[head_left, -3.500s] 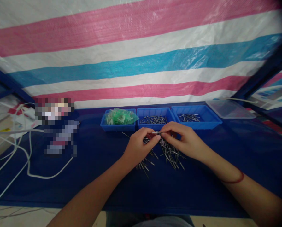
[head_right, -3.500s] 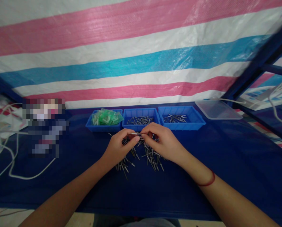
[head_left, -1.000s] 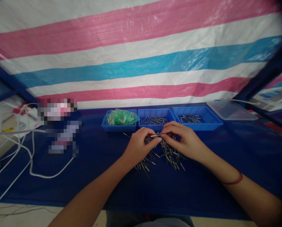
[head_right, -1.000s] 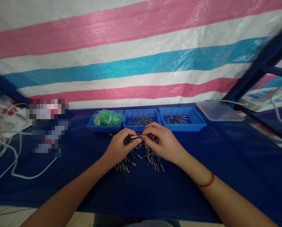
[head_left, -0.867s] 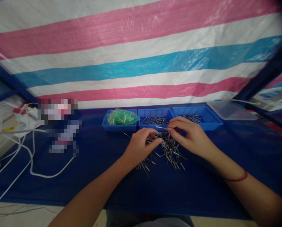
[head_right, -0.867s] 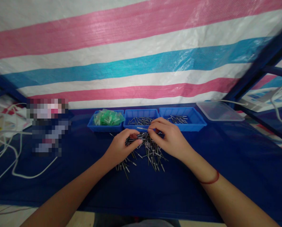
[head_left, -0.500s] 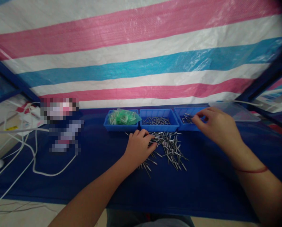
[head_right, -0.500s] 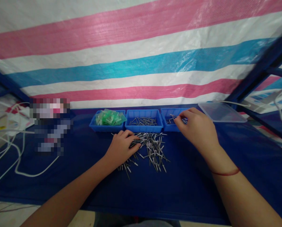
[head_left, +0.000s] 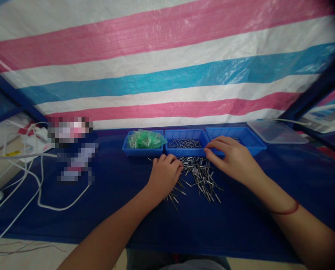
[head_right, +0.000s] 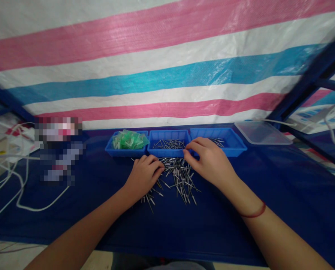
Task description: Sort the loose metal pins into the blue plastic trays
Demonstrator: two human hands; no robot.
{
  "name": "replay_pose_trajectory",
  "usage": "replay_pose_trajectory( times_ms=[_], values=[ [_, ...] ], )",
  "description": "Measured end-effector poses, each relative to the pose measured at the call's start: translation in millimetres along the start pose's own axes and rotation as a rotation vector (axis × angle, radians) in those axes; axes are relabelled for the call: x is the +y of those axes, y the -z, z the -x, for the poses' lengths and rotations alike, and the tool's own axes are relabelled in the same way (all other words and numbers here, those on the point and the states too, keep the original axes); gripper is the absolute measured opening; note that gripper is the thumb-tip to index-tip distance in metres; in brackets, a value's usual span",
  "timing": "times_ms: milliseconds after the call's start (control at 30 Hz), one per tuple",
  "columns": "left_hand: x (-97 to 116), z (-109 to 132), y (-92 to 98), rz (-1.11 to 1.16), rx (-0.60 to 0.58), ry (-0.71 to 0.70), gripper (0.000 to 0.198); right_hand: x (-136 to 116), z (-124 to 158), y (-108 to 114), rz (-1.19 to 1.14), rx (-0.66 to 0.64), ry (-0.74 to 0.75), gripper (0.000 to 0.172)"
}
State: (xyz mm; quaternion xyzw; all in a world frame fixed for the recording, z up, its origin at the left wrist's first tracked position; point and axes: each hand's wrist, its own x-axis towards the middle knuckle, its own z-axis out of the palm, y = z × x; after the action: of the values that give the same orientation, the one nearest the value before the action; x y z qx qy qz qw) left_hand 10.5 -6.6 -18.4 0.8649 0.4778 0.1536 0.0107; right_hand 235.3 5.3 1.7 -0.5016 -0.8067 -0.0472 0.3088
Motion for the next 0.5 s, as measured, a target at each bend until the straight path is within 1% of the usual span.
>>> replay_pose_trajectory(
  times_ms=[100,200,300,400,500],
  values=[
    [1,-1,-0.7,-0.025,-0.002,0.005,0.017,-8,1,-1,-0.065,-0.031,0.053,0.016],
    [2,-1,1.6,0.008,0.018,0.015,0.017,-13,2,-4,-0.116,-0.056,0.096,0.017],
    [4,-3,7.1,0.138,0.067,0.019,0.021,-17,3,-8,-0.141,-0.111,0.160,0.016],
    [5,-5,11.5,0.324,0.112,0.018,0.019,-19,4,-13,-0.153,-0.164,0.205,0.021],
    [5,-6,11.2,0.470,0.151,0.038,0.015,-21,4,-16,-0.212,-0.192,0.209,0.016]
  ],
)
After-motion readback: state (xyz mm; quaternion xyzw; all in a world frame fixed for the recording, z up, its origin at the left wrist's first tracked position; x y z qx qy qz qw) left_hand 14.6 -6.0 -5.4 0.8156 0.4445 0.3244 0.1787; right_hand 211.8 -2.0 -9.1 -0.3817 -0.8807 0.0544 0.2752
